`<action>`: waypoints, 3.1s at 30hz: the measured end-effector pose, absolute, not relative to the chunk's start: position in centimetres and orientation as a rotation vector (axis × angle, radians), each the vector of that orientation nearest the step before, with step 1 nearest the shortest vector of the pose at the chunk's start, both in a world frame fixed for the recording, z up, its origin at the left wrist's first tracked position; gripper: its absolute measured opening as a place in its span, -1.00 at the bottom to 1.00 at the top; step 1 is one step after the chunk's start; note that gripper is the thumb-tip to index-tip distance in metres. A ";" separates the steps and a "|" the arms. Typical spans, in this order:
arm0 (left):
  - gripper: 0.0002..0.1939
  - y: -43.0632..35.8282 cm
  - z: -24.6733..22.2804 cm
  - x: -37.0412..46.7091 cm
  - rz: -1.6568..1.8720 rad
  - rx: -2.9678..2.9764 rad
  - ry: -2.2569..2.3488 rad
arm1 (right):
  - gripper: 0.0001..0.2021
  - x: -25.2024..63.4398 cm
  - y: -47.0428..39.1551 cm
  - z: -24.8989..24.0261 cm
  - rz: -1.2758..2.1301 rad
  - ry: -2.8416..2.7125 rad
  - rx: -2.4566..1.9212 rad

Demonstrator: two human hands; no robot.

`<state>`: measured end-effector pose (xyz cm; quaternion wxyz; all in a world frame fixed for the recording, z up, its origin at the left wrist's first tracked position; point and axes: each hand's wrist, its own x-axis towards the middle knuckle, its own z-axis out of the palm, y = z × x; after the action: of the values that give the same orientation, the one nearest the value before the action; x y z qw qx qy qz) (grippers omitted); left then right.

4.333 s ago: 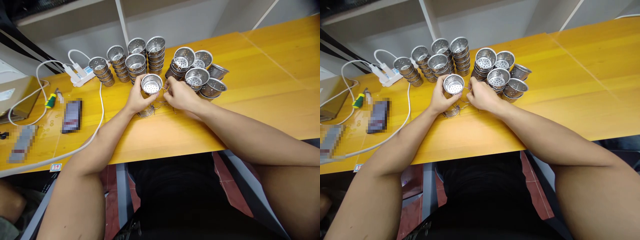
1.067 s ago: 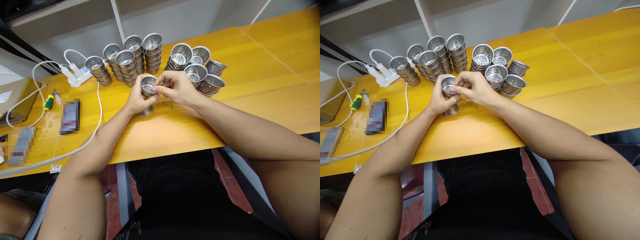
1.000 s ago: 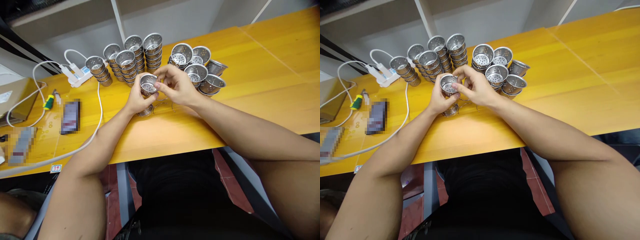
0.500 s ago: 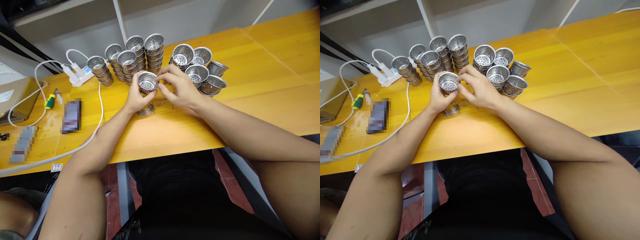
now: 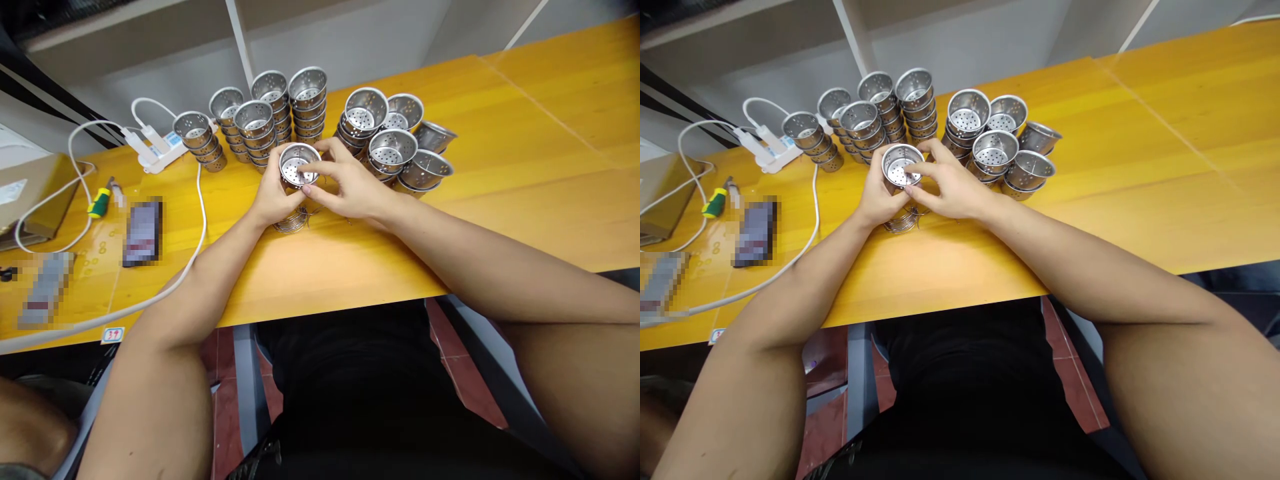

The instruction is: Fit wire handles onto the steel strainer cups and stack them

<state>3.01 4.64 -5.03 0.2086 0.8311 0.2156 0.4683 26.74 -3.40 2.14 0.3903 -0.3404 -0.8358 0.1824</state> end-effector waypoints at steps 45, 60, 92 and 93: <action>-0.07 7.3 -1.1 -1.2 2.044 2.039 1.143 | -0.08 38.1 -0.9 9.5 0.192 -1.777 -1.791; 0.14 9.5 -2.8 -3.8 1.713 1.979 1.294 | -0.77 31.4 -4.1 8.5 -0.291 -2.035 -0.702; 0.16 8.3 -1.3 -2.5 1.595 2.017 1.298 | -0.62 27.0 -3.2 1.2 0.323 -2.516 -0.602; 0.18 8.5 -1.3 -2.6 1.622 1.979 1.260 | -0.62 27.0 -3.2 1.2 0.319 -2.513 -0.599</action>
<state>-2.59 8.52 -1.27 0.1442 0.6867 0.4370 0.5627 26.99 -3.20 1.23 0.2661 -0.2218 -0.9306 0.1182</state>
